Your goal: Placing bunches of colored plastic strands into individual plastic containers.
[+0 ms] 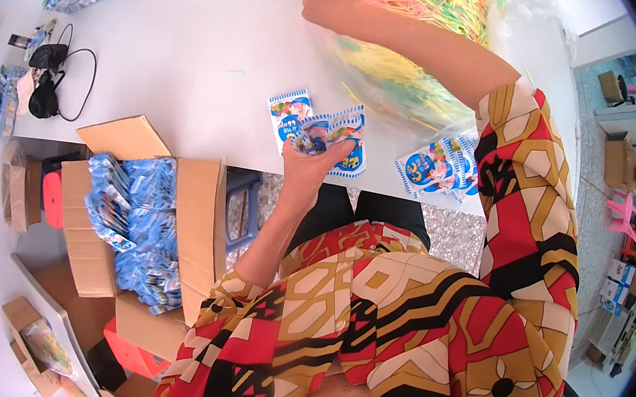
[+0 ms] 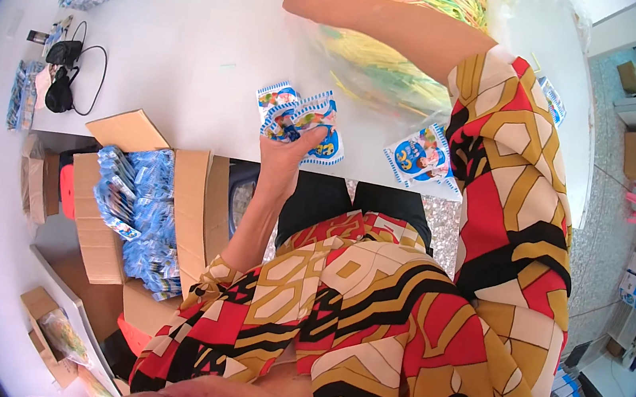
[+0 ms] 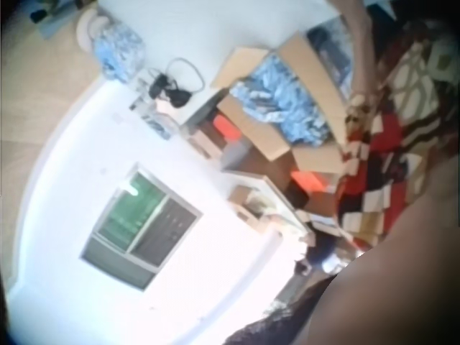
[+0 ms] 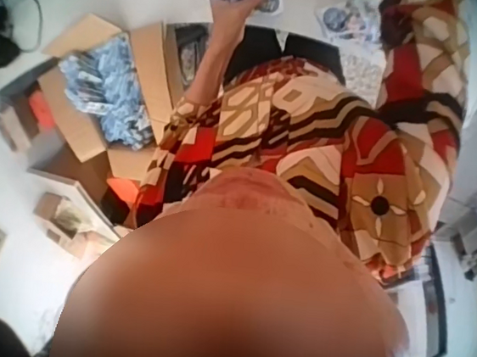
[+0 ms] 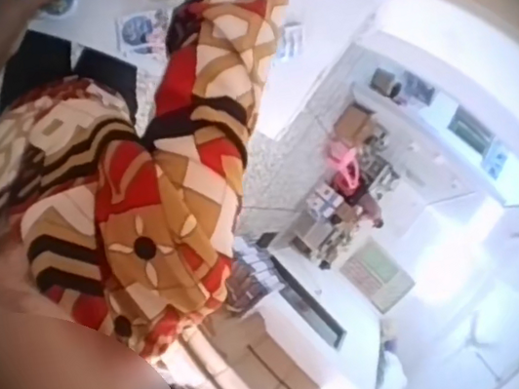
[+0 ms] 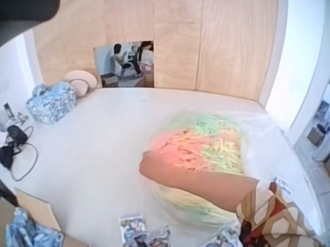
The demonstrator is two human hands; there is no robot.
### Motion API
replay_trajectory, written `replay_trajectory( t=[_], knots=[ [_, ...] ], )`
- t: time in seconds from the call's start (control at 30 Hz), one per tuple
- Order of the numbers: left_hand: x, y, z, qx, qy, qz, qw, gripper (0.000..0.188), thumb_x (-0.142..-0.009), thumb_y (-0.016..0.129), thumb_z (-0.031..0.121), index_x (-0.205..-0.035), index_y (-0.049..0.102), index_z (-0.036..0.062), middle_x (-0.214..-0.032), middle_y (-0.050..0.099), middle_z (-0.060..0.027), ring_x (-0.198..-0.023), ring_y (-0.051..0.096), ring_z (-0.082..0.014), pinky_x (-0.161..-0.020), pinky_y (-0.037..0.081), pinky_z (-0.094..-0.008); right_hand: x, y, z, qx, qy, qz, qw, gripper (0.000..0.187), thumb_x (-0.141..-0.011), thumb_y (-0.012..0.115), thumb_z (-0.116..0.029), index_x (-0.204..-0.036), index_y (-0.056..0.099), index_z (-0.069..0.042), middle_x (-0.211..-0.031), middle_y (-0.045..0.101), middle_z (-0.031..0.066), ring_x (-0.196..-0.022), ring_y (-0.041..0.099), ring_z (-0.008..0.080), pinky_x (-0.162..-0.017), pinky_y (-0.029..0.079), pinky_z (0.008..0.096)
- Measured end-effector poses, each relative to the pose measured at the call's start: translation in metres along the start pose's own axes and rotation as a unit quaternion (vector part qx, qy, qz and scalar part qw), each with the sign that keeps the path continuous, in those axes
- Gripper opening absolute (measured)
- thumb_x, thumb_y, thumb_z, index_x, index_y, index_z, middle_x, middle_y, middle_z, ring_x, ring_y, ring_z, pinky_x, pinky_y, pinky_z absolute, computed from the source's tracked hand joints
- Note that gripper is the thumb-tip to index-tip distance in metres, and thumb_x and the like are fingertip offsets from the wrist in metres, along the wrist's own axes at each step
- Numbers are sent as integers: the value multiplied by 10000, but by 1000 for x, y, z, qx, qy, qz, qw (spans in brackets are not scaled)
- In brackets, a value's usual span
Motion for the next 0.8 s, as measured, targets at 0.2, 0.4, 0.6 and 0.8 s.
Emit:
replay_trajectory(
  t=[0.2,0.4,0.6,0.8],
  knots=[
    [-1,3,1,7,-10,-7,1000,322,-725,724,-13,-1017,591,-43,-932,666,-120,-822,656,-158,-764,532,-289,5,52,40,-147,80,-39,985,134,-677,603,-119,-740,659,-14,-798,653,164,-759,621,325,-664,483,402],
    [0,0,0,2,2,9,1000,293,-724,725,-10,-988,599,-30,-919,666,-115,-806,655,-153,-741,536,-287,17,58,40,-406,-8,273,872,143,-672,601,-139,-717,644,-11,-768,653,163,-723,615,347,-652,481,404],
    [-2,2,0,-2,-1,7,1000,294,-721,729,-1,-982,599,-32,-913,666,-110,-788,652,-149,-726,535,-283,22,60,43,-388,113,131,905,180,-692,571,-154,-745,633,6,-737,620,202,-663,595,343,-622,457,408],
    [-3,-1,0,-6,-2,11,1000,295,-718,729,-7,-983,602,-25,-913,664,-106,-805,648,-150,-737,530,-286,34,40,39,-473,142,232,838,168,-712,561,-154,-741,641,-8,-717,608,203,-635,590,319,-592,441,414]
  ],
)
Point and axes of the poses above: each hand's wrist, its own x-axis away from the middle knuckle, its own y-axis out of the palm, z = x × y, the point moved 3 cm from there along -x, towards the middle knuckle
